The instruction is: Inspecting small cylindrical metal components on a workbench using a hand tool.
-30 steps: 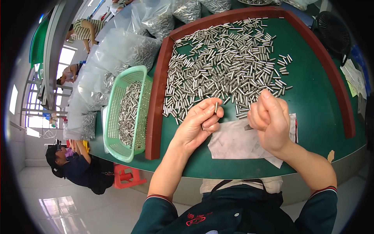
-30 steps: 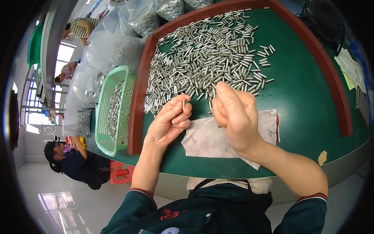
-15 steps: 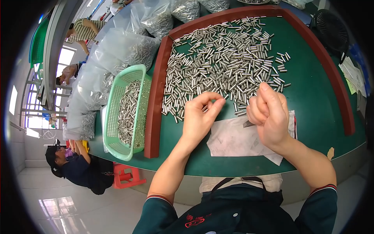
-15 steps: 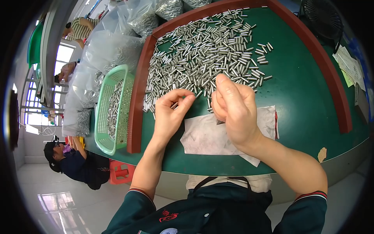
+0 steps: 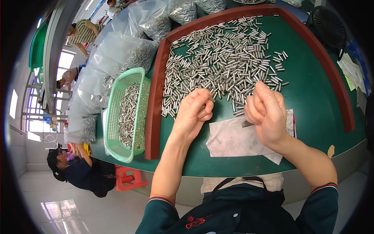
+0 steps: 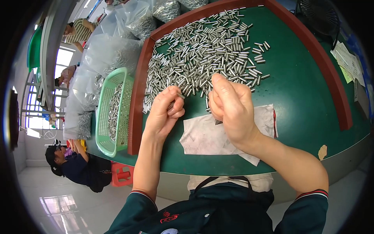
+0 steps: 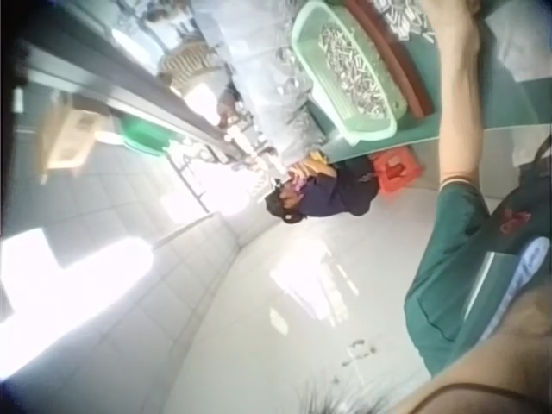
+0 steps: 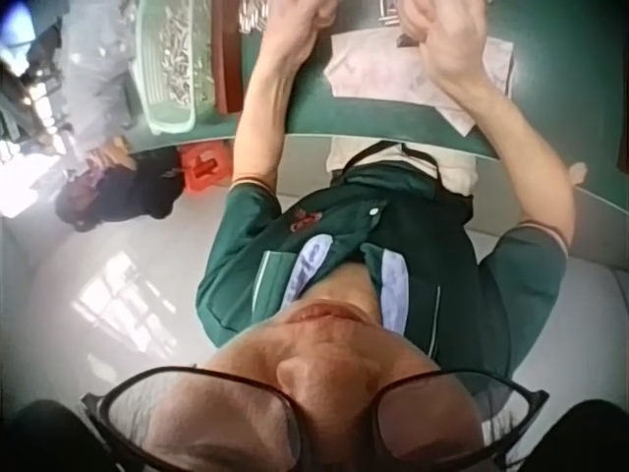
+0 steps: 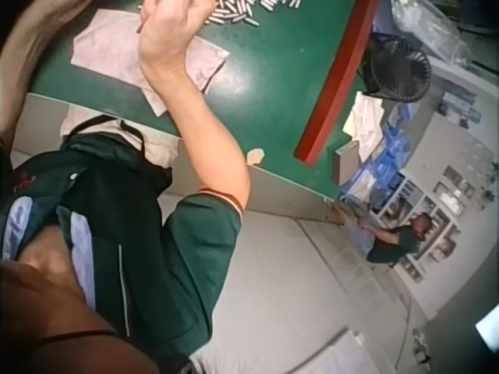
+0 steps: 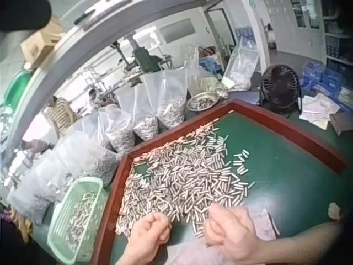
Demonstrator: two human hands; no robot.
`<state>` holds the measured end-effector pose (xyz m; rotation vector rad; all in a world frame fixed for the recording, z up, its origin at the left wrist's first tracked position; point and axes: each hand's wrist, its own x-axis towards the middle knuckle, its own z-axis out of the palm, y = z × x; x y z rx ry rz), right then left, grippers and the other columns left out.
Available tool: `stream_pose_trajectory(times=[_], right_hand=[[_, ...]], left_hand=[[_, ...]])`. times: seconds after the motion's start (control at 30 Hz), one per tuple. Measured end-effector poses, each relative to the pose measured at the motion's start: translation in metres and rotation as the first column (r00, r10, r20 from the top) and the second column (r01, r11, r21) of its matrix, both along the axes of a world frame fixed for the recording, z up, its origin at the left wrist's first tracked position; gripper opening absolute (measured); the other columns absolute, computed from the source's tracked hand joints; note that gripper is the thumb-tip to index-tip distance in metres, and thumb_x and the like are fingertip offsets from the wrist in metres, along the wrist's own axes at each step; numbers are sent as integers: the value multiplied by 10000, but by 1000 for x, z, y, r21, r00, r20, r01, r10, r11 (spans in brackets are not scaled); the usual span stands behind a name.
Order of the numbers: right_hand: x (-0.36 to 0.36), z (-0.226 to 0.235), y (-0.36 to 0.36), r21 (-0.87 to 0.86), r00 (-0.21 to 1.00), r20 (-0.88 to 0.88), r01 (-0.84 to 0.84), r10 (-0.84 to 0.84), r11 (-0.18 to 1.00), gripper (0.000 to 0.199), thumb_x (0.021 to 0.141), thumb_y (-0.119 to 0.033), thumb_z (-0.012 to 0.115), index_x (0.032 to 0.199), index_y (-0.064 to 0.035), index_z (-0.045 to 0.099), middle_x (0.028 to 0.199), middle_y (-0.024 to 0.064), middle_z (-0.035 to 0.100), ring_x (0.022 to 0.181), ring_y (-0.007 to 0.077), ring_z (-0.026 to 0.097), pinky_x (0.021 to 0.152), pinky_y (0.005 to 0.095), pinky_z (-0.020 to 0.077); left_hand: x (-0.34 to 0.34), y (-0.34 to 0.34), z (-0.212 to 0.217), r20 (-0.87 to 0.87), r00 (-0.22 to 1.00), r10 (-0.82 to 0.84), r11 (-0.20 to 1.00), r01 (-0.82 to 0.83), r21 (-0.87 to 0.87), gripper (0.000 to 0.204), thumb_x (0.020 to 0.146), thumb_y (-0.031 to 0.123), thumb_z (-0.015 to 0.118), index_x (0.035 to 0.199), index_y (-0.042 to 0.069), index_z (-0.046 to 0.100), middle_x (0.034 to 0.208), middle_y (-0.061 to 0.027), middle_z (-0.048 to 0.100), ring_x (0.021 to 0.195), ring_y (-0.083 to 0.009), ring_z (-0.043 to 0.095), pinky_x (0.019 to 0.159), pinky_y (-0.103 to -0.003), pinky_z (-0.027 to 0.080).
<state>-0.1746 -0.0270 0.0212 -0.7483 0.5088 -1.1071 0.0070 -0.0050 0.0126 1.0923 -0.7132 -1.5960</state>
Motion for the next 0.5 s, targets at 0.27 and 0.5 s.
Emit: stream_pose_trajectory(times=[0.27,0.5], right_hand=[[-1,1,-2,18,999,37,-34,33,999,418,888,-217,366,499,-108,259,420,-38,275,384,40,201,372,220,160],[2,2,-3,7,1000,-18,0,0,1000,424,897,-237,321,495,-130,240,384,-28,234,353,60,132,352,228,139]], left_hand=[[8,7,-8,-165,986,18,1000,-16,15,38,824,77,511,789,77,496,712,-67,539,461,-27,275,434,-160,250],[9,7,-10,-51,997,-49,999,48,-22,84,847,67,483,924,65,516,748,-55,538,462,-22,266,433,-159,234]])
